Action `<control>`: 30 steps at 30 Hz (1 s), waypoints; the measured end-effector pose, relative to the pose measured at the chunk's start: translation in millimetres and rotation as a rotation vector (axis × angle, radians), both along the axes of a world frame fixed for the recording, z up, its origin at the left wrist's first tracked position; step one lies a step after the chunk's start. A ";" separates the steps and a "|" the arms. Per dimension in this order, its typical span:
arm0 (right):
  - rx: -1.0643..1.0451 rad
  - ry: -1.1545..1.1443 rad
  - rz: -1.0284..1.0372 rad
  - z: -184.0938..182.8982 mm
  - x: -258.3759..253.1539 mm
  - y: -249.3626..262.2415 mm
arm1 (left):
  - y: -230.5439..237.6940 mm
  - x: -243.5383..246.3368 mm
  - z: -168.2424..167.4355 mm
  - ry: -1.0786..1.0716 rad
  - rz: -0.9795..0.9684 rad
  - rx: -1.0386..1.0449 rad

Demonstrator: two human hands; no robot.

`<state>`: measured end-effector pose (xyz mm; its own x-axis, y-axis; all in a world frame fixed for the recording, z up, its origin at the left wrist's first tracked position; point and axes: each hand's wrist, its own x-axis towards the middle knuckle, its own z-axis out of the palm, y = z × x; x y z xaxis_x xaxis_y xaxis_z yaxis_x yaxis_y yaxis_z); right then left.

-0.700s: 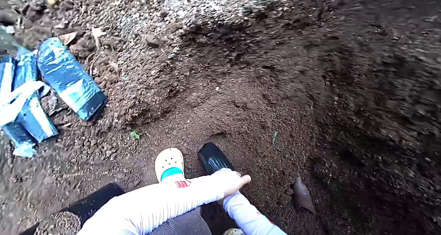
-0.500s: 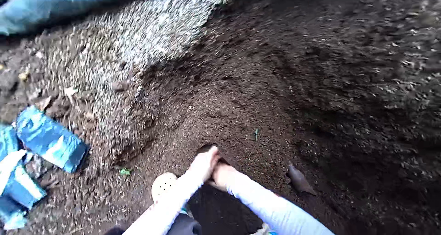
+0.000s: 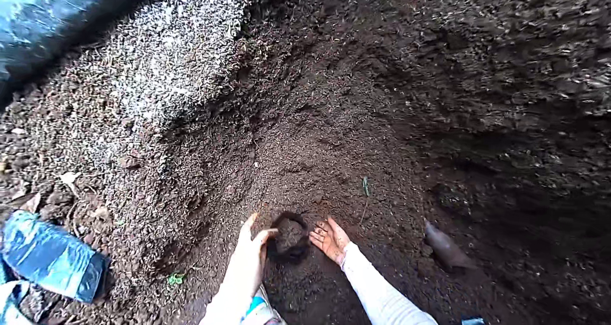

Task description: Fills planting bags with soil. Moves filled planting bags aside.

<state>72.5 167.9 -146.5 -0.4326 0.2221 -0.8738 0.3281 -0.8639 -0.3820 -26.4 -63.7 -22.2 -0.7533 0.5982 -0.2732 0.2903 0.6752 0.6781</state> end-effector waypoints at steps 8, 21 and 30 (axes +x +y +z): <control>-0.011 0.205 -0.145 -11.3 -85.4 -27.8 | -9.0 -1.2 -2.2 -0.197 -0.012 -0.011; -0.162 0.513 0.036 96.1 -76.4 5.0 | 15.4 -7.1 4.6 -0.418 -0.095 0.189; 0.068 0.504 0.248 163.6 -9.9 -13.7 | 35.6 -1.4 22.9 -0.410 -0.079 0.186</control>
<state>62.6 154.2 17.1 -0.8389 0.1087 -0.5333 0.2814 -0.7522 -0.5959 -27.8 -28.1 0.7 -0.5555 0.7163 -0.4223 0.0179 0.5181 0.8552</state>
